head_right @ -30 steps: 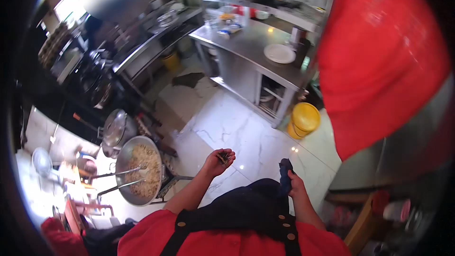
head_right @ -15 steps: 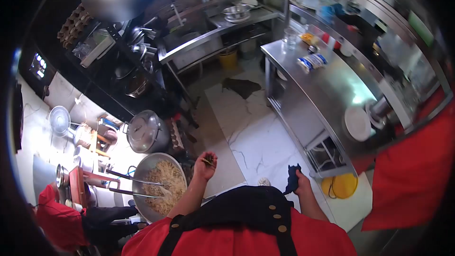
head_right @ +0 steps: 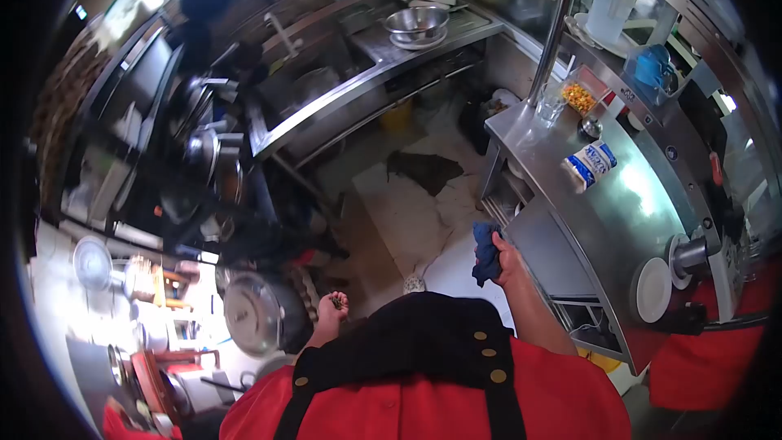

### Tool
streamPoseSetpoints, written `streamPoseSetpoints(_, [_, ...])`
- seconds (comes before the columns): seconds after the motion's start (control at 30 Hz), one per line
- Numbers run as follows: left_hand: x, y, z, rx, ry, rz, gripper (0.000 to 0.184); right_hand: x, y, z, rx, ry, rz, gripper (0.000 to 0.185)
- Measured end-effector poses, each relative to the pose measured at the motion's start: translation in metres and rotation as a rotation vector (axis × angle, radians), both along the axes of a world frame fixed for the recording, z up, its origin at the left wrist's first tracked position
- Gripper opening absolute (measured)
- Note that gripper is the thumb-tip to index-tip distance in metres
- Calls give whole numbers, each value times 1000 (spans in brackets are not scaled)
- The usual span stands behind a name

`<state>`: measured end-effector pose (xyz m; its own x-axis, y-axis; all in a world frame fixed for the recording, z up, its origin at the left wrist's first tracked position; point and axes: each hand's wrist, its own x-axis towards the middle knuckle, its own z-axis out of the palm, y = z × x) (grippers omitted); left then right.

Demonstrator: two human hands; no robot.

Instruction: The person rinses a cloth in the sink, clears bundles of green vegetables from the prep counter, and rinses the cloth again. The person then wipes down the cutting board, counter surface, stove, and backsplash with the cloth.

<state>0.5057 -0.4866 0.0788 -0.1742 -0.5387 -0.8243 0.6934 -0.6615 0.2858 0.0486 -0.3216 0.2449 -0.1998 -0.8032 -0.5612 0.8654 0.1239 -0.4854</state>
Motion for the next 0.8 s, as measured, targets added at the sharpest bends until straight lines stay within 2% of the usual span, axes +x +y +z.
streamPoseSetpoints(0.03, [-3, -26, -13, -4, 20, -74, 24, -5, -12, 8, 2, 8, -28, 38])
streamPoseSetpoints(0.07, [-28, -56, 2, 167, -169, -86, 19, -10, -23, 18, 9, 5, -55, 38])
streamPoseSetpoints(0.13, [-90, -108, 34, 193, -501, -377, 14, -26, -41, 44, 34, 122, -66, 34])
streamPoseSetpoints(0.17, [-121, -136, 30, 149, -532, -460, 12, -33, -49, 59, 41, 124, -87, 34])
streamPoseSetpoints(0.3, [-306, -231, 65, -64, -262, -701, 14, -69, -95, 103, -12, 247, -235, 33])
streamPoseSetpoints(0.33, [-351, -248, 81, -149, 1, -761, 22, -79, -109, 109, -33, 261, -276, 34])
streamPoseSetpoints(0.37, [-401, -264, 101, -131, 44, -814, 40, -92, -126, 111, -56, 274, -308, 35])
streamPoseSetpoints(0.4, [-441, -272, 152, -206, 158, -944, 70, -109, -141, 101, -60, 305, -338, 36])
streamPoseSetpoints(0.43, [-479, -297, 142, -158, 328, -1062, 83, -122, -159, 101, -70, 312, -316, 36])
streamPoseSetpoints(0.47, [-502, -301, 186, -188, 223, -1122, 81, -136, -176, 103, -76, 310, -319, 37])
streamPoseSetpoints(0.5, [-523, -310, 198, -409, 97, -1193, 84, -151, -195, 106, -83, 310, -318, 38])
streamPoseSetpoints(0.57, [-535, -332, 226, -664, -47, -1326, 77, -178, -240, 106, -95, 324, -292, 37])
streamPoseSetpoints(0.63, [-529, -359, 240, -770, 63, -1312, 68, -196, -291, 109, -96, 312, -232, 35])
streamPoseSetpoints(0.67, [-521, -371, 247, -714, 142, -1267, 60, -199, -323, 111, -106, 376, -184, 35])
streamPoseSetpoints(0.7, [-511, -379, 252, -701, 131, -1244, 60, -197, -353, 115, -154, 325, -118, 33])
streamPoseSetpoints(0.8, [-483, -405, 273, -830, 226, -1144, 61, -161, -456, 123, -242, 440, -27, 42])
